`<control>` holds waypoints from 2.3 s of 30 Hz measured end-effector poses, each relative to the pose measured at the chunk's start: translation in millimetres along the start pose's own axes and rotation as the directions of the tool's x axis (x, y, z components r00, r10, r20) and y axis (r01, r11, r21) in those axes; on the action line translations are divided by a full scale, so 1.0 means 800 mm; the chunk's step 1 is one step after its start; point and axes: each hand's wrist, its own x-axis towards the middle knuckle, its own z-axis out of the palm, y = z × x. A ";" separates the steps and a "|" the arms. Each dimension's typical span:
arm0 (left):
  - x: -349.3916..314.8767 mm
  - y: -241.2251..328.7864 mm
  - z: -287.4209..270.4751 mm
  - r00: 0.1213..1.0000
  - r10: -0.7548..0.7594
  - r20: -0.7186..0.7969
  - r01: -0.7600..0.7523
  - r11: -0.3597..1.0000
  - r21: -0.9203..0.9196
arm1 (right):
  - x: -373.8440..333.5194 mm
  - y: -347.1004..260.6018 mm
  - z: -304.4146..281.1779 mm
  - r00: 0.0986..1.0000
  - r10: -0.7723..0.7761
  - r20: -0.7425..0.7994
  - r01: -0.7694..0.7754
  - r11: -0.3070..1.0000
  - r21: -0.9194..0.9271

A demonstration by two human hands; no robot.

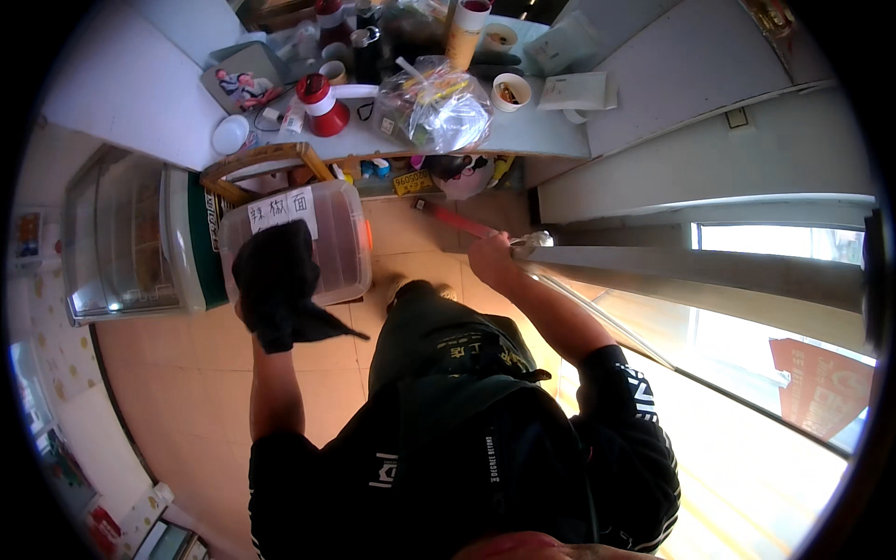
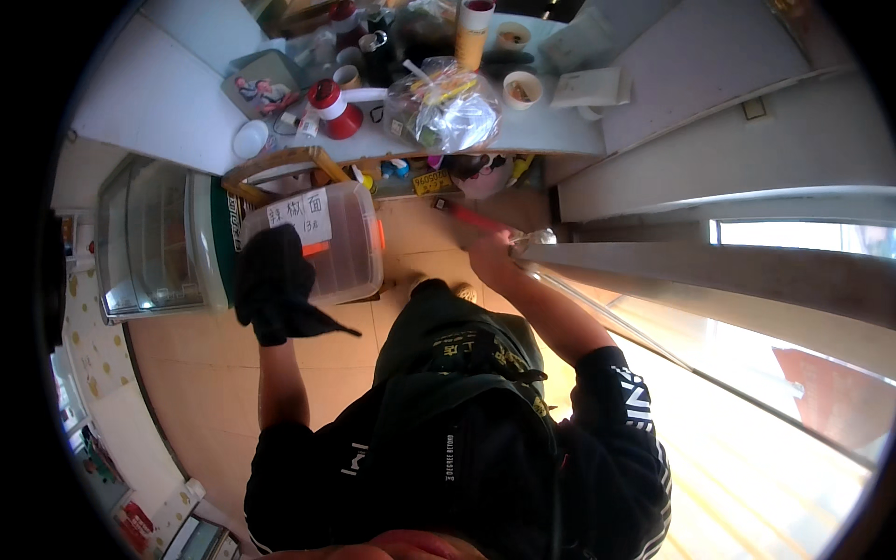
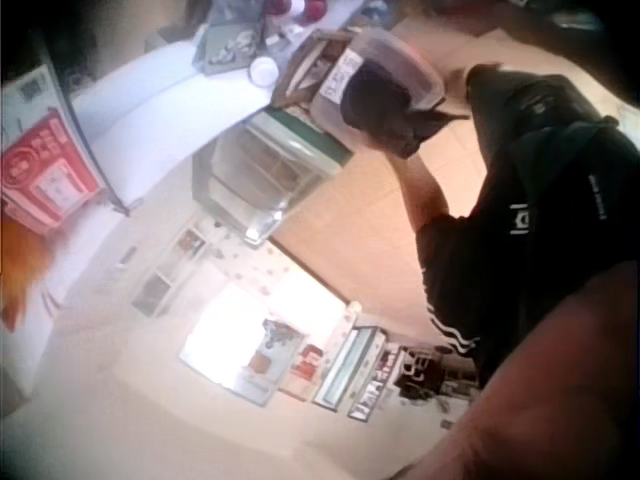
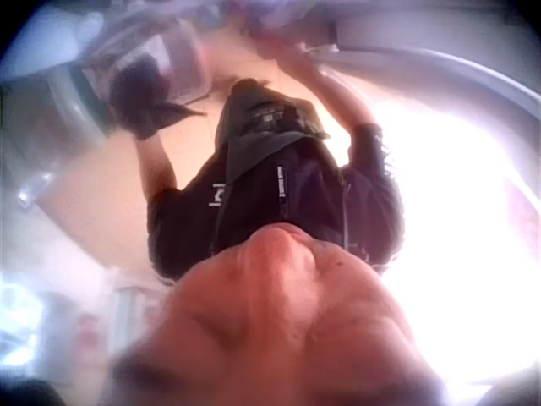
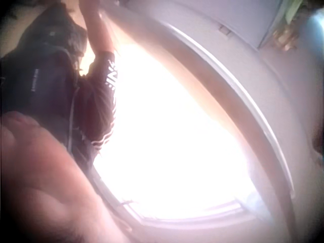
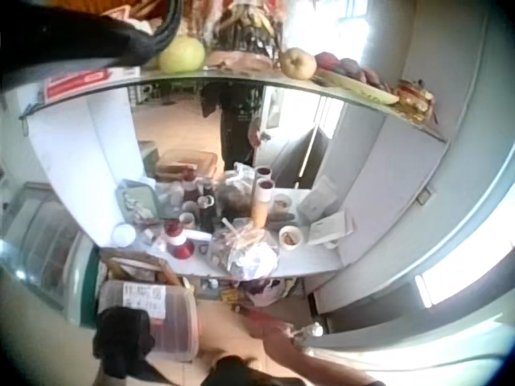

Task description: The person wipes the rear of a scooter with a cloth, then washes and wrings the cloth in a basin of water. They pour out the water, place the basin on a crate, and enter a shop to wipe a glass display counter and a wall mirror with the cloth.

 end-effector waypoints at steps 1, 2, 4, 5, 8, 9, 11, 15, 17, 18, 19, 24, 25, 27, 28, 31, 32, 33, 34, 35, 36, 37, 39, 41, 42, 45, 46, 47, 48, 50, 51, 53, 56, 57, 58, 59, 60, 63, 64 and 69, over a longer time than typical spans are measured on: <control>-0.012 -0.005 0.003 0.998 -0.046 0.052 0.051 0.994 -0.100 | -0.005 -0.009 0.003 1.000 0.017 0.015 -0.017 1.000 -0.005; -0.022 -0.013 0.006 0.987 -0.097 0.126 0.123 0.968 -0.219 | -0.009 -0.017 0.011 0.999 0.040 0.032 -0.039 0.999 -0.010; -0.035 -0.027 0.013 0.930 -0.155 0.334 0.308 0.825 -0.474 | -0.022 -0.042 0.015 0.997 0.065 0.042 -0.065 0.998 -0.009; -0.038 -0.034 0.011 0.875 -0.170 0.454 0.432 0.696 -0.573 | -0.027 -0.056 0.016 0.996 0.082 0.037 -0.081 0.997 -0.004; -0.063 -0.039 0.006 0.787 -0.247 0.566 0.603 0.504 -0.618 | -0.061 -0.094 0.019 0.993 0.062 -0.098 -0.067 0.997 -0.044; -0.088 -0.030 0.002 0.808 -0.323 0.493 0.584 0.553 -0.594 | -0.078 -0.114 0.010 0.987 0.044 -0.153 -0.054 0.997 -0.061; -0.113 -0.006 -0.005 0.823 -0.425 0.378 0.535 0.804 -0.260 | -0.093 -0.147 0.000 0.991 0.115 0.073 -0.109 0.991 -0.082; -0.158 0.020 -0.038 0.769 -0.639 -0.029 0.639 0.765 0.078 | -0.124 -0.223 0.018 0.900 0.197 0.389 -0.159 0.979 -0.127; -0.166 0.018 -0.073 0.723 -0.685 0.093 0.678 0.729 0.093 | -0.132 -0.260 0.030 0.828 0.241 0.506 -0.240 0.968 -0.069; -0.166 0.015 -0.090 0.694 -0.703 0.152 0.697 0.710 0.102 | -0.147 -0.279 0.046 0.857 0.201 0.473 -0.203 0.978 -0.049; -0.159 0.006 -0.080 0.699 -0.697 0.159 0.635 0.708 0.309 | -0.181 -0.307 0.090 0.909 0.278 0.312 -0.233 0.957 -0.175; -0.159 -0.037 -0.035 0.657 -0.739 0.149 0.680 0.667 0.304 | -0.258 -0.389 0.184 0.776 0.358 0.519 -0.447 0.893 0.051; -0.148 -0.044 -0.038 0.675 -0.671 0.306 0.493 0.719 0.490 | -0.266 -0.396 0.182 0.780 0.340 0.525 -0.428 0.902 0.052; -0.137 -0.056 -0.022 0.496 -0.802 0.333 0.693 0.596 0.405 | -0.295 -0.411 0.185 0.768 0.325 0.551 -0.418 0.907 0.048; -0.124 -0.070 -0.039 0.394 -0.849 0.352 0.807 0.503 0.310 | -0.306 -0.417 0.187 0.760 0.321 0.565 -0.419 0.907 0.048; -0.087 -0.114 -0.058 0.234 -0.911 0.338 0.939 0.303 0.164 | -0.333 -0.428 0.192 0.732 0.317 0.603 -0.413 0.911 0.021; -0.097 -0.111 -0.011 0.276 -0.926 0.256 0.919 0.333 0.213 | -0.340 -0.436 0.199 0.727 0.315 0.610 -0.412 0.911 0.021; -0.112 -0.109 0.039 0.314 -0.933 0.177 0.898 0.352 0.264 | -0.353 -0.447 0.210 0.729 0.320 0.606 -0.414 0.910 0.018; -0.120 -0.127 0.063 0.279 -0.945 0.172 0.912 0.317 0.262 | -0.409 -0.474 0.276 0.708 0.363 0.606 -0.446 0.895 -0.014; -0.127 -0.144 0.085 0.239 -0.955 0.178 0.927 0.279 0.252 | -0.477 -0.498 0.334 0.679 0.409 0.610 -0.476 0.878 -0.058; -0.113 -0.147 0.082 0.239 -0.958 0.157 0.916 0.276 0.290 | -0.444 -0.491 0.325 0.713 0.394 0.580 -0.471 0.882 -0.021; -0.098 -0.151 0.059 0.243 -0.948 0.206 0.889 0.302 0.344 | -0.413 -0.481 0.298 0.732 0.390 0.559 -0.459 0.888 -0.018; -0.083 -0.180 0.018 0.168 -0.925 0.340 0.860 0.306 0.408 | -0.439 -0.484 0.287 0.766 0.422 0.484 -0.497 0.867 0.031; -0.090 -0.201 0.035 0.220 -0.923 0.317 0.838 0.345 0.423 | -0.457 -0.488 0.285 0.762 0.393 0.515 -0.484 0.874 0.050; -0.097 -0.202 0.058 0.266 -0.924 0.276 0.838 0.363 0.406 | -0.465 -0.488 0.289 0.749 0.397 0.530 -0.525 0.844 0.110; -0.085 -0.233 0.048 0.317 -0.920 0.231 0.793 0.391 0.467 | -0.449 -0.458 0.311 0.459 0.574 0.678 -0.856 0.490 0.165; -0.074 -0.236 0.048 0.364 -0.910 0.200 0.784 0.415 0.461 | -0.406 -0.409 0.263 0.425 0.673 0.605 -0.903 0.273 0.331; -0.063 -0.244 0.039 0.377 -0.913 0.158 0.792 0.406 0.455 | -0.382 -0.343 0.187 0.497 0.704 0.508 -0.831 0.219 0.511; -0.056 -0.263 0.029 0.357 -0.925 0.133 0.817 0.378 0.435 | -0.362 -0.317 0.194 0.477 0.782 0.402 -0.782 0.168 0.600; -0.048 -0.286 0.028 0.385 -0.919 0.090 0.804 0.381 0.457 | -0.307 -0.274 0.198 0.424 0.830 0.363 -0.637 -0.011 0.770; -0.038 -0.296 0.042 0.421 -0.902 0.091 0.763 0.407 0.503 | -0.276 -0.246 0.194 0.406 0.808 0.428 -0.552 -0.157 0.819; -0.014 -0.323 0.049 0.464 -0.884 0.060 0.747 0.427 0.509 | -0.223 -0.223 0.257 0.544 0.725 0.422 -0.393 -0.224 0.892; 0.010 -0.380 0.021 0.435 -0.899 -0.043 0.842 0.389 0.375 | -0.139 -0.196 0.386 0.655 0.458 0.600 -0.310 -0.562 0.767; 0.024 -0.410 0.011 0.411 -0.909 -0.072 0.862 0.362 0.355 | -0.110 -0.191 0.452 0.728 0.332 0.600 -0.263 -0.674 0.691; 0.036 -0.436 -0.006 0.388 -0.914 -0.118 0.884 0.334 0.327 | -0.093 -0.194 0.497 0.792 0.186 0.581 -0.241 -0.780 0.577; 0.047 -0.465 -0.032 0.357 -0.918 -0.173 0.907 0.297 0.297 | -0.073 -0.159 0.507 0.923 0.341 0.177 -0.184 -0.011 0.983; 0.055 -0.491 -0.054 0.317 -0.923 -0.220 0.931 0.258 0.258 | -0.046 -0.146 0.534 0.853 0.206 0.479 -0.322 -0.515 0.795; 0.083 -0.580 -0.136 0.204 -0.923 -0.327 0.974 0.158 0.161 | 0.040 -0.091 0.626 0.684 0.048 0.728 -0.371 -0.837 0.403; 0.095 -0.614 -0.165 0.160 -0.924 -0.348 0.983 0.118 0.137 | 0.072 -0.072 0.660 0.667 0.032 0.745 -0.306 -0.899 0.312; 0.169 -0.751 -0.293 -0.028 -0.875 -0.484 0.996 -0.066 0.062 | 0.260 -0.041 0.823 0.649 -0.070 0.757 -0.065 -0.997 -0.036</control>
